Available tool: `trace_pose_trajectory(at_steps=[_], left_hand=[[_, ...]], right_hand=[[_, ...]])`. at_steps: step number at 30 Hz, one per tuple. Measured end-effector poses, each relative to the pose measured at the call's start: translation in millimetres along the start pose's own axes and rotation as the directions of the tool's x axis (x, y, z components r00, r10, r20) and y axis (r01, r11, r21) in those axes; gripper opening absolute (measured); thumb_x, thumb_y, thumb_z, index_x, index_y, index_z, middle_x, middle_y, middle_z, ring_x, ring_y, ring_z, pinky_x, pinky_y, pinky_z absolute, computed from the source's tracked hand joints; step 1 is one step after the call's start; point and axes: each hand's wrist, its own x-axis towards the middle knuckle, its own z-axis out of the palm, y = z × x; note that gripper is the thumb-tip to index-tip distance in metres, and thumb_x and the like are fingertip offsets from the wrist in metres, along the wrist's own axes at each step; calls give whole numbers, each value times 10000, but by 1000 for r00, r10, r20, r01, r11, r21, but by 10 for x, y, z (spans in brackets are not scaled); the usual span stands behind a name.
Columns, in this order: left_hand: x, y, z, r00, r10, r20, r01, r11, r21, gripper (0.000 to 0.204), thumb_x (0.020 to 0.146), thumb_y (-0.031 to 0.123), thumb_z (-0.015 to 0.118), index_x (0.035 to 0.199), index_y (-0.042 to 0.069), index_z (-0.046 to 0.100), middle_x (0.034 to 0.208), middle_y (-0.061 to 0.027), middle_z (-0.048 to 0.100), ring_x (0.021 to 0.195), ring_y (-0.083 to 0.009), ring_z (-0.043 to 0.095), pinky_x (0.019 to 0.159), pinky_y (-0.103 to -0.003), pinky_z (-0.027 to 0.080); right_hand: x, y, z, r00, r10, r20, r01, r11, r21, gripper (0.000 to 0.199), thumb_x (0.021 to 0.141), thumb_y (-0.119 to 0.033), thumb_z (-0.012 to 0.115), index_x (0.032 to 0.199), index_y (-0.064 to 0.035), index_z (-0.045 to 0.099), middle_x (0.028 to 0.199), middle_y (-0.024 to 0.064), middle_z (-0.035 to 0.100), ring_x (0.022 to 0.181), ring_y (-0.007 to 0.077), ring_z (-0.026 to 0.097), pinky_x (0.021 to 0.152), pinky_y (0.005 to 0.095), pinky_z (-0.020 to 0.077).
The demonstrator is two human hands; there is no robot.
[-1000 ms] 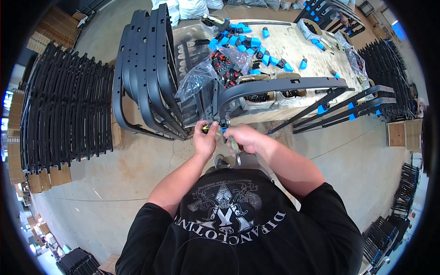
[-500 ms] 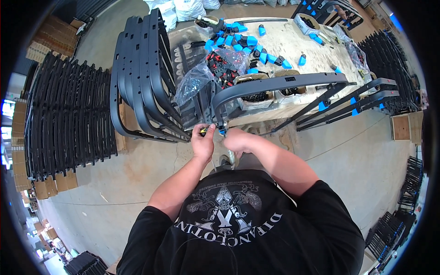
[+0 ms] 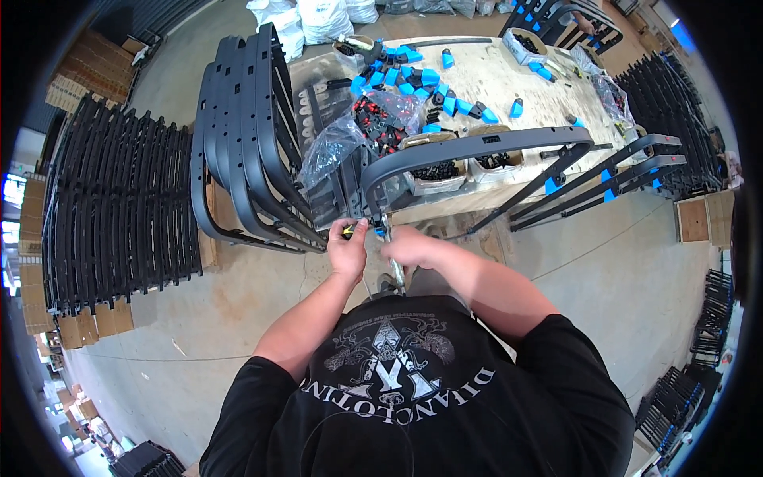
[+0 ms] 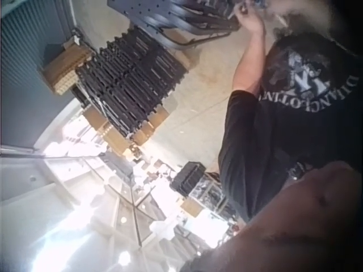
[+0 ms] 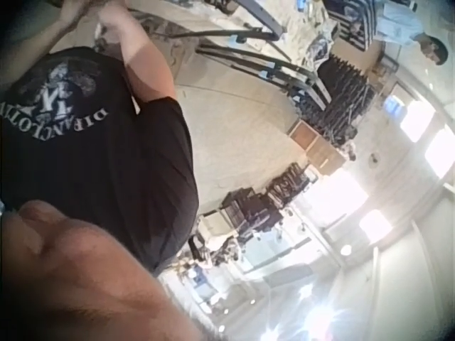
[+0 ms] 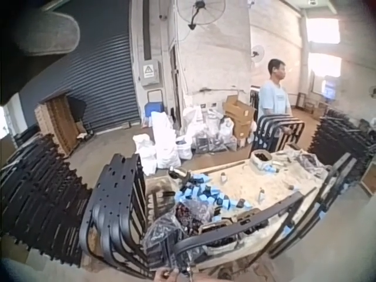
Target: Assembling black metal frames using bolts, plastic caps, and a wrench in a manufacturing environment.
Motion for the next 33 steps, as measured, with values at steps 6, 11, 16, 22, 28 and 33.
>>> trace_pose_trajectory(at_steps=[6, 11, 16, 22, 28, 33], left_hand=[[30, -25, -74, 999, -8, -36, 11, 997, 79, 201, 910, 189, 775, 972, 63, 632, 915, -4, 605, 845, -104, 517, 775, -264, 445], [-36, 25, 98, 990, -139, 5, 139, 990, 18, 205, 904, 178, 780, 974, 53, 633, 946, -18, 604, 884, -118, 519, 811, -271, 440], [55, -102, -128, 999, 7, -48, -4, 999, 51, 185, 904, 169, 781, 951, 74, 630, 896, 8, 588, 846, -104, 507, 778, -266, 440], [-58, 65, 73, 998, -48, -45, 53, 992, 118, 202, 896, 180, 788, 942, 74, 623, 920, -1, 579, 843, -105, 496, 762, -272, 438], [50, -119, -60, 998, 28, -62, -19, 990, 139, 219, 891, 209, 788, 936, 64, 630, 920, -18, 590, 864, -124, 519, 794, -285, 455], [122, -105, -91, 999, 14, -43, -7, 987, 162, 218, 905, 210, 777, 956, 83, 608, 827, -13, 564, 706, -111, 489, 641, -286, 413]], right_hand=[[-134, -258, -30, 981, 142, 133, -165, 969, 184, 293, 896, -147, 590, 1036, 110, 611, 876, 211, 673, 656, 341, 698, 531, 470, 581], [465, 544, 150, 888, -258, -380, 44, 871, -489, 266, 883, -204, 611, 960, 49, 633, 838, 157, 679, 693, 343, 712, 603, 542, 565], [-102, -299, -68, 980, 139, 141, -180, 922, 342, 241, 887, -198, 608, 1006, 11, 613, 879, 166, 666, 649, 304, 676, 528, 509, 536], [375, 332, 157, 860, -263, -436, -19, 839, -544, 260, 891, -109, 512, 1082, 59, 565, 948, 206, 673, 777, 386, 704, 554, 570, 538], [1, -70, -9, 995, 71, 69, -82, 981, 174, 264, 892, -198, 590, 1023, 29, 626, 794, 145, 627, 599, 331, 629, 512, 530, 543], [198, 49, 157, 942, -69, -329, 8, 983, -182, 285, 902, -210, 591, 1016, 49, 621, 825, 151, 639, 613, 336, 646, 484, 506, 544]])
